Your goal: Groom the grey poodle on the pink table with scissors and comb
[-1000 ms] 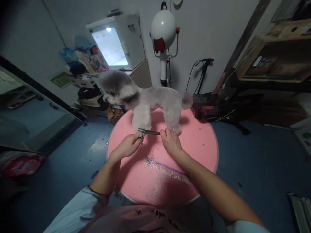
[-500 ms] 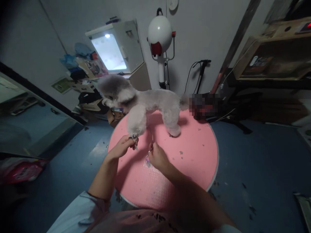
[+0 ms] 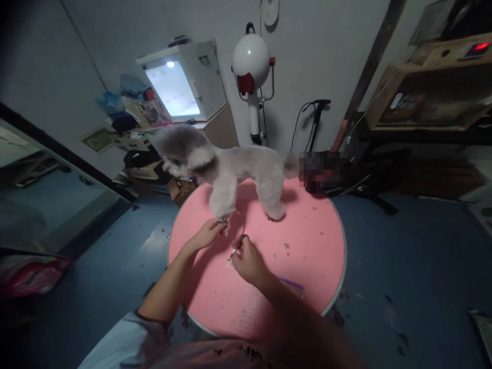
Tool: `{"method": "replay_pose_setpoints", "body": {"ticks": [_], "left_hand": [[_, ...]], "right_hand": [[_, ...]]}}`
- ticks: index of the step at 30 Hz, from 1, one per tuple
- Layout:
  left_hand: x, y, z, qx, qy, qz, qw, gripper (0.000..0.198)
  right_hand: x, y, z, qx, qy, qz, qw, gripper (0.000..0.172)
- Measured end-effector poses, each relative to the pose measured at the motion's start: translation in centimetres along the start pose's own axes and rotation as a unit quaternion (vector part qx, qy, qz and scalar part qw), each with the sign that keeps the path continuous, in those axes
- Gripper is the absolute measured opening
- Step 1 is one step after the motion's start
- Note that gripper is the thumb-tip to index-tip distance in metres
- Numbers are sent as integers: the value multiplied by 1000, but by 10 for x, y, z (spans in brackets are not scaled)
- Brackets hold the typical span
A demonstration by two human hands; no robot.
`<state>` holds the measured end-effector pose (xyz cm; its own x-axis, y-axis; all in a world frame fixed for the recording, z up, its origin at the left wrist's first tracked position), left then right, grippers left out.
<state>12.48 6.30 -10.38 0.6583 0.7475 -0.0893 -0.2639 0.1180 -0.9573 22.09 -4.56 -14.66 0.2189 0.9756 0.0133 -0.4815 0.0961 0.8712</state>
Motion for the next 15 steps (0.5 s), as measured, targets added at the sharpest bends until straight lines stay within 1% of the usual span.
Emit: {"method": "replay_pose_setpoints", "body": {"ticks": [1, 2, 3, 4, 6, 7, 8, 9, 10, 12, 13, 15], "left_hand": [[9, 15, 0, 49, -21, 2, 999, 33], [17, 31, 0, 92, -43, 16, 995, 32], [24, 46, -1, 150, -59, 31, 986, 31], [31, 57, -2, 215, -69, 42, 973, 31], [40, 71, -2, 287, -78, 56, 953, 32], [43, 74, -2, 305, -77, 56, 947, 34], [45, 75, -1, 312, -75, 53, 946, 35], [47, 75, 1, 317, -71, 48, 945, 35], [48, 74, 3, 326, -67, 43, 942, 36], [50, 73, 10, 341, -61, 39, 937, 36], [50, 73, 13, 342, -58, 39, 937, 36], [49, 73, 18, 343, -50, 36, 937, 36]], "right_hand": [[-7, -7, 14, -59, 11, -18, 998, 19], [-15, -14, 28, -136, 40, -35, 989, 15], [-23, -22, 39, -227, 87, -51, 969, 11], [-32, -28, 49, -315, 133, -57, 938, 13], [-48, -39, 67, -455, 202, -67, 865, 24], [-54, -42, 71, -500, 226, -66, 833, 30], [-60, -43, 71, -528, 248, -62, 810, 33], [-66, -44, 68, -542, 268, -54, 795, 31], [-70, -42, 62, -546, 283, -41, 788, 26], [-75, -37, 52, -540, 289, -16, 790, 18], [-76, -33, 50, -537, 277, -6, 797, 19], [-73, -27, 54, -539, 238, -8, 808, 26]]}}
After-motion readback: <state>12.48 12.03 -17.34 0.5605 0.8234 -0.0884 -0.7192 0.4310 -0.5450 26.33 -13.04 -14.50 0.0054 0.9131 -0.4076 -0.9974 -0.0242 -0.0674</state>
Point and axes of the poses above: each hand's wrist, its own x-axis towards the middle knuckle, its own z-axis out of the back of the hand, y = z × x, the point moved 9 cm from there along x, towards the middle knuckle, and after that the axes turned 15 degrees about -x, right-handed, at the moved point
